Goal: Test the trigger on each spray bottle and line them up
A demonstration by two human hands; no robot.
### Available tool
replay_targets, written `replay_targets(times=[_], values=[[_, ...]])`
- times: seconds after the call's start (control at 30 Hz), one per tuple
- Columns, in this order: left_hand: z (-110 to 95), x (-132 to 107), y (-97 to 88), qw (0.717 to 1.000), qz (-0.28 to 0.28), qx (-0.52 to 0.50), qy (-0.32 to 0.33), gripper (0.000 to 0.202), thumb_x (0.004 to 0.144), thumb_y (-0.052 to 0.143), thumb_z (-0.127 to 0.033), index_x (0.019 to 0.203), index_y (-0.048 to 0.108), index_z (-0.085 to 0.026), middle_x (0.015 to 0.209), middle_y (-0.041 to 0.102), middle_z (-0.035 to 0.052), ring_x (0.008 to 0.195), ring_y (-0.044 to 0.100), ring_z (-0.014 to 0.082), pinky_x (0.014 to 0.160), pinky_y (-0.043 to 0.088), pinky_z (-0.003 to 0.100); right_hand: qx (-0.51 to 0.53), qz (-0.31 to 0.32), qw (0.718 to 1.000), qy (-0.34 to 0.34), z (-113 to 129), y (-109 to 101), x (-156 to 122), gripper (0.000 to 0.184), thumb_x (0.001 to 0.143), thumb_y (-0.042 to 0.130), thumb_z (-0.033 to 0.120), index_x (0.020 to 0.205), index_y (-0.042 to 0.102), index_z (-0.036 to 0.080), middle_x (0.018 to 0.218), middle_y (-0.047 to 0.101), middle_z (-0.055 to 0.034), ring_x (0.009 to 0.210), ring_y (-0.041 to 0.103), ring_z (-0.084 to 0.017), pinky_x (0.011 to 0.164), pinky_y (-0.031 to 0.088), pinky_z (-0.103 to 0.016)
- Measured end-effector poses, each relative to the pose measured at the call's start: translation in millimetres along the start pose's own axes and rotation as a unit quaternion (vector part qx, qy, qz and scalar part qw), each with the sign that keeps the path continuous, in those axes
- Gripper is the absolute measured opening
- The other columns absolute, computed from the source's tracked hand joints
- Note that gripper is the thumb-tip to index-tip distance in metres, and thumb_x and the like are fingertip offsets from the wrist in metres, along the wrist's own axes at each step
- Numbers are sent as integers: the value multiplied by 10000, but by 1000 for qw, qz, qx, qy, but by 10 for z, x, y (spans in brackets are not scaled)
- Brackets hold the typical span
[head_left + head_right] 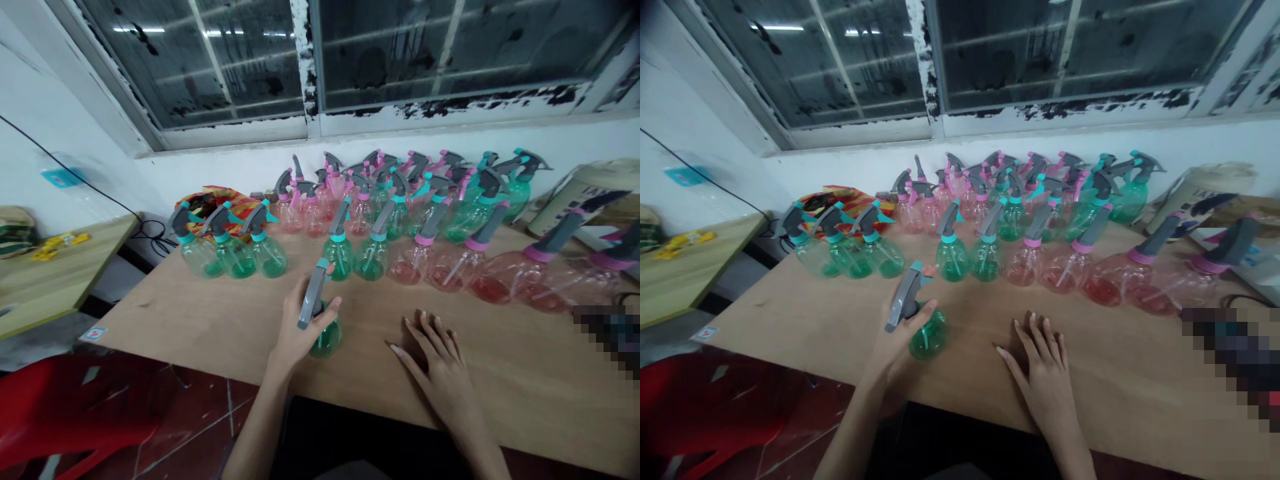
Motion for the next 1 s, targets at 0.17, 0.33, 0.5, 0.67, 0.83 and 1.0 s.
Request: replay_targets(times=[0.17, 0.33, 0.5, 0.67, 0.83, 1.0], values=[[-12, -1, -2, 1000, 0, 2, 16, 479, 793, 651, -318, 1251, 537, -240, 779, 658, 11, 738, 655, 190, 708, 531, 335, 7, 1, 1000, 5, 0, -3, 1, 708, 878, 305, 675, 1339, 510, 178, 1444, 449, -131, 1392, 287, -312, 1089, 270, -559], [2, -8, -8, 999, -21, -4, 28, 599, 748, 690, -321, 1303, 482, -231, 876, 674, 38, 808, 660, 203, 758, 532, 349, 4, 4, 1000, 5, 2, -1, 5, 725, 873, 300, 683, 1326, 525, 163, 1436, 456, -143, 1387, 293, -323, 1088, 269, -561], [19, -3, -27, 999, 4, 25, 28, 610, 728, 725, -351, 1281, 496, -234, 1035, 652, 69, 946, 636, 228, 844, 503, 376, 9, -2, 1000, 4, 0, 2, 11, 732, 873, 292, 686, 1315, 533, 155, 1431, 459, -152, 1388, 291, -321, 1083, 274, -563], [38, -39, -73, 999, 35, 35, 5, 680, 722, 740, -405, 1309, 439, -237, 1184, 606, 91, 1050, 597, 245, 908, 469, 411, 12, 0, 1000, 9, -1, 5, 12, 723, 871, 296, 688, 1338, 510, 179, 1435, 458, -139, 1390, 289, -313, 1081, 276, -559], [63, -164, -138, 998, 33, 53, 13, 749, 732, 738, -415, 1357, 358, -255, 1338, 518, 108, 1212, 509, 275, 997, 413, 454, 8, -3, 1000, 4, -5, 12, 8, 730, 870, 293, 691, 1334, 516, 174, 1436, 456, -141, 1388, 293, -316, 1086, 267, -562], [151, -285, -200, 997, 4, 78, 6, 513, 781, 689, -431, 1205, 474, -240, 1136, 620, 61, 1073, 599, 243, 919, 461, 399, 1, -3, 1000, -3, -11, 18, 8, 742, 870, 292, 690, 1327, 524, 154, 1429, 463, -151, 1385, 295, -326, 1085, 270, -564]])
Point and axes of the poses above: each hand's wrist, its own x-axis towards the middle knuckle, its own y-axis out of the palm, z = x × y, the point moved 5 cm from there along x, towards the middle knuckle
